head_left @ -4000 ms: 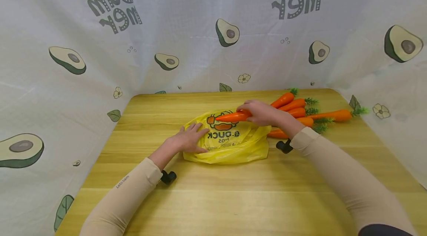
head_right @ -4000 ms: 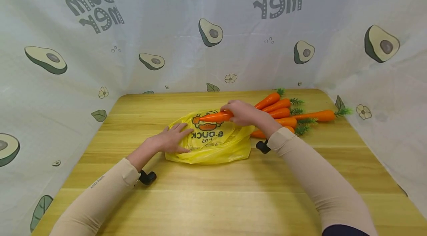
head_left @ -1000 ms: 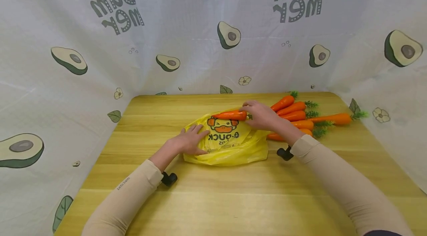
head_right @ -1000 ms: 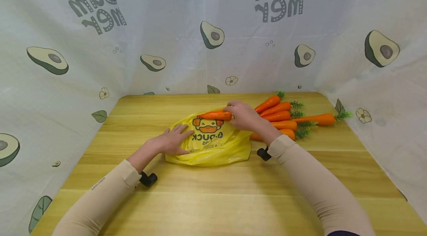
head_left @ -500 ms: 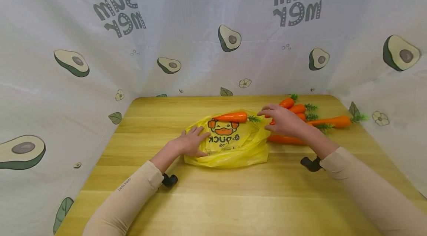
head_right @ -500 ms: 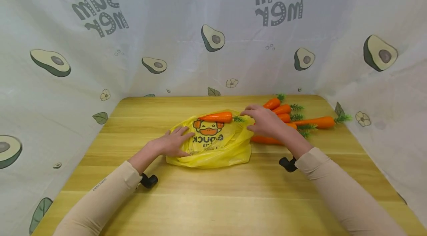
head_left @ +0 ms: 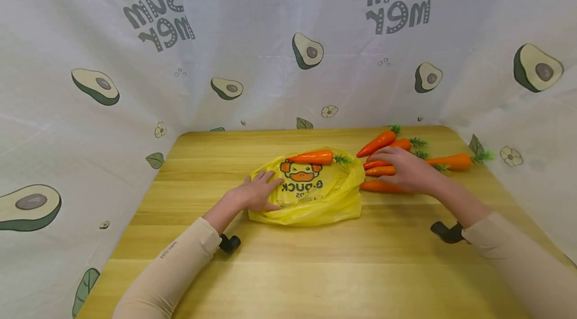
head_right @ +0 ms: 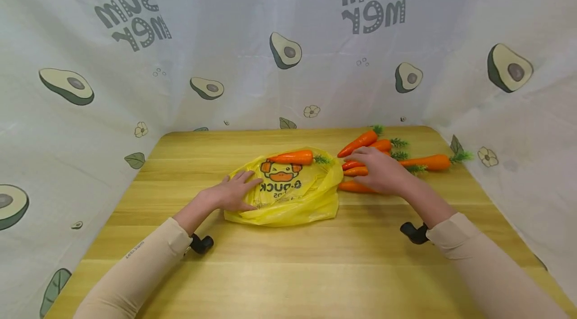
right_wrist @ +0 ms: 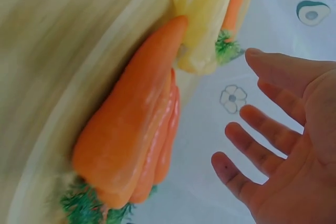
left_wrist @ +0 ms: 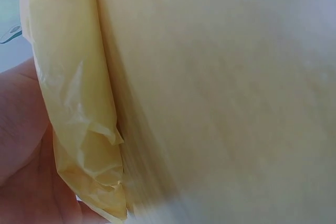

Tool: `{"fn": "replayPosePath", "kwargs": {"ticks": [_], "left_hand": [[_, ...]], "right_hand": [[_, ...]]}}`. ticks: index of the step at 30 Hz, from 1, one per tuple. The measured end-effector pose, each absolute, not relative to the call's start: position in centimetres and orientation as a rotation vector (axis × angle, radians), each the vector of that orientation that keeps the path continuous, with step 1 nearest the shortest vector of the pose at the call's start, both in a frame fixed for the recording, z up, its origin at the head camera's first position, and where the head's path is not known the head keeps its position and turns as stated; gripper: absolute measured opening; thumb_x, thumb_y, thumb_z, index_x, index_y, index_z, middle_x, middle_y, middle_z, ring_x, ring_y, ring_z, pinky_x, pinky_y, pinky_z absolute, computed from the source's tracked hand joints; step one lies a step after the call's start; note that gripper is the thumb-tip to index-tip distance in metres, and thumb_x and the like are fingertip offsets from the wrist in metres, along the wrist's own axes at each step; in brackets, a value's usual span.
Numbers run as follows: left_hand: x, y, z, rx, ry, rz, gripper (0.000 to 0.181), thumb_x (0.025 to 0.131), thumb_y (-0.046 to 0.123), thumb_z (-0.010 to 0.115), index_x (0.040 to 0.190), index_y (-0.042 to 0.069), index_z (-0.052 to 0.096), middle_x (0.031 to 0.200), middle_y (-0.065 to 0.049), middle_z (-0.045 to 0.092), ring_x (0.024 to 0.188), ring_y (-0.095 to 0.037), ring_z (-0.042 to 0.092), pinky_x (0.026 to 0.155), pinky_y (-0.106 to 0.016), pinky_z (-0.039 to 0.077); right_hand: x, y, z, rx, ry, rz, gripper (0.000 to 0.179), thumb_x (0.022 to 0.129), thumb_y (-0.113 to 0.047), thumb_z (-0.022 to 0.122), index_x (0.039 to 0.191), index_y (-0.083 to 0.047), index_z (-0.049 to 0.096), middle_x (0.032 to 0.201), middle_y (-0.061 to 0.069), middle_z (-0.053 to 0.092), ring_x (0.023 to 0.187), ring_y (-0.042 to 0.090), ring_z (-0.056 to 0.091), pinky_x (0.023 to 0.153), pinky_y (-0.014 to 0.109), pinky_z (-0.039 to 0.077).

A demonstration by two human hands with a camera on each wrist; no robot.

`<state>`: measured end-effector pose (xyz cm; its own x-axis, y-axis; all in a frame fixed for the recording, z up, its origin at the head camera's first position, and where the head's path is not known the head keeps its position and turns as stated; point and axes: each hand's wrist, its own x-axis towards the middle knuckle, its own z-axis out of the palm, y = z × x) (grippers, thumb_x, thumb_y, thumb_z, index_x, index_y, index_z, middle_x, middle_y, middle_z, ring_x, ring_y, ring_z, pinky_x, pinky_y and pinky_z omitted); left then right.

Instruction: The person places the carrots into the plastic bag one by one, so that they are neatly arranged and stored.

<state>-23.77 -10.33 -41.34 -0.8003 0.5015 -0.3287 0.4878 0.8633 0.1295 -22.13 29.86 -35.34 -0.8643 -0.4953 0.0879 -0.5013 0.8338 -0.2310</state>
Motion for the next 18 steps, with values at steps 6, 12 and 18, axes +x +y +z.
{"fn": "replayPosePath", "kwargs": {"ticks": [6, 12, 18], "left_hand": [[-23.7, -10.4, -41.5, 0.729, 2.677, 0.059, 0.083, 0.094, 0.058, 0.062, 0.162, 0.027, 0.025, 0.169, -0.011, 0.013, 0.156, -0.036, 0.011, 0.119, -0.067, 0.017], [-23.8, -10.5, -41.4, 0.712, 2.677, 0.051, 0.083, 0.094, 0.059, 0.062, 0.162, 0.028, 0.024, 0.170, -0.010, 0.011, 0.156, -0.034, 0.010, 0.120, -0.066, 0.016], [-24.0, -10.5, -41.4, 0.704, 2.685, 0.052, 0.083, 0.093, 0.058, 0.063, 0.161, 0.028, 0.026, 0.169, -0.010, 0.013, 0.156, -0.035, 0.013, 0.119, -0.066, 0.017]], "right_hand": [[-20.6, 31.2, -35.2, 0.801, -3.030, 0.388, 0.048, 0.090, -0.020, 0.077, 0.135, -0.008, 0.065, 0.139, 0.022, 0.057, 0.129, 0.047, 0.048, 0.100, 0.066, 0.043], [-19.9, 32.0, -35.2, 0.803, -3.039, 0.339, 0.051, 0.088, -0.019, 0.078, 0.134, -0.002, 0.063, 0.139, 0.026, 0.056, 0.125, 0.049, 0.051, 0.097, 0.066, 0.045], [-20.3, 32.9, -35.8, 0.800, -3.080, 0.308, 0.053, 0.088, -0.021, 0.078, 0.135, -0.002, 0.062, 0.139, 0.028, 0.055, 0.123, 0.051, 0.051, 0.095, 0.067, 0.046]]}}
